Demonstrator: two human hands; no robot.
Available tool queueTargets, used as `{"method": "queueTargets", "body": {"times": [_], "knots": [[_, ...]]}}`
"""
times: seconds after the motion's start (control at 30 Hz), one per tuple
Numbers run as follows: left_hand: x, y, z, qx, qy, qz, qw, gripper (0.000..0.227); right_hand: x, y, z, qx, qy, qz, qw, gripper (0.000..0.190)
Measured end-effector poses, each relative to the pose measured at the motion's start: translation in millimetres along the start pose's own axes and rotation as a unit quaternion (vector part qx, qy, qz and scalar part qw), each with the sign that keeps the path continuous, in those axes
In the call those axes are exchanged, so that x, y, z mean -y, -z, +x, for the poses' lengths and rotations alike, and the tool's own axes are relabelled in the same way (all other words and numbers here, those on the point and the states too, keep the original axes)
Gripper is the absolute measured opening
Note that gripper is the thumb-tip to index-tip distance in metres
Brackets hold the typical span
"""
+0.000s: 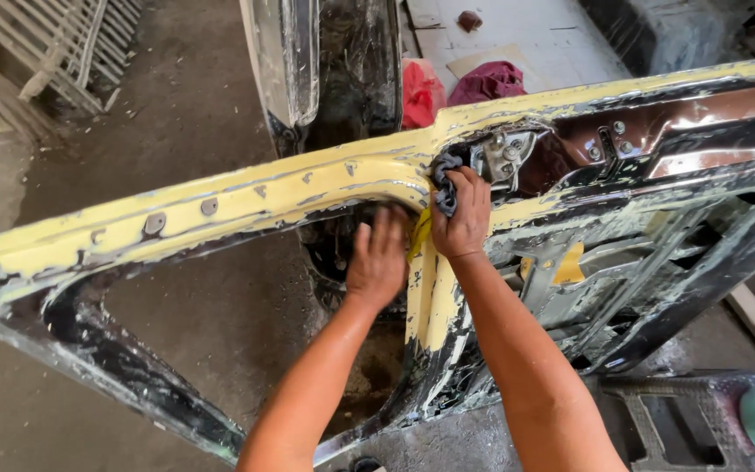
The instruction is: The person scrubs a large, yellow-painted metal car frame with a dark cloth, focusing on the edges and crevices. They periodically dip the cloth into a green bucket of water to rinse it before continuing to wipe the surface of the frame.
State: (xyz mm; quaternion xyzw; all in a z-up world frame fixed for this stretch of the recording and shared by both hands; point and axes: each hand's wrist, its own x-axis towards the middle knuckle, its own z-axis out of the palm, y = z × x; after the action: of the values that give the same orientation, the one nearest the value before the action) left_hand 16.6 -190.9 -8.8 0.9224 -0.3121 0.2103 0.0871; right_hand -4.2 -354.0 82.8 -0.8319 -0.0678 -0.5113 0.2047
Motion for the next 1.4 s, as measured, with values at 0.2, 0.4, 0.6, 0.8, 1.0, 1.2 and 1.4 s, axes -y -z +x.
{"method": "queueTargets", "body": {"times": [0.2, 0.4, 0.6, 0.8, 1.0, 1.2, 1.4], "knots": [[4, -15, -5, 0.085, -0.207, 0.219, 0.950, 0.056, 1, 2, -5, 0.001, 0.008, 0.003, 1.000, 0.042], [6, -15, -22, -0.158, -0.036, 0.082, 0.983, 0.062, 3, 3, -5, -0.006, 0.015, 0.002, 1.000, 0.041], [-22, 11, -11, 0.211, -0.239, 0.263, 0.911, 0.065, -2, 3, 0, -0.005, 0.022, 0.025, 0.999, 0.045], [-6, 14, -4, -0.070, 0.033, 0.037, 0.996, 0.062, -14, 8, -4, 0.028, 0.058, 0.068, 0.996, 0.050], [-34, 2, -9, 0.055, -0.084, 0.109, 0.989, 0.058, -19, 10, -3, 0.051, 0.077, 0.061, 0.994, 0.059], [-20, 6, -9, -0.124, 0.026, 0.025, 0.992, 0.058, -26, 5, -15, 0.047, 0.061, 0.067, 0.995, 0.060], [-21, -17, -12, 0.043, -0.095, 0.072, 0.992, 0.060, -36, 0, -24, 0.063, 0.120, 0.021, 0.990, 0.068]]}}
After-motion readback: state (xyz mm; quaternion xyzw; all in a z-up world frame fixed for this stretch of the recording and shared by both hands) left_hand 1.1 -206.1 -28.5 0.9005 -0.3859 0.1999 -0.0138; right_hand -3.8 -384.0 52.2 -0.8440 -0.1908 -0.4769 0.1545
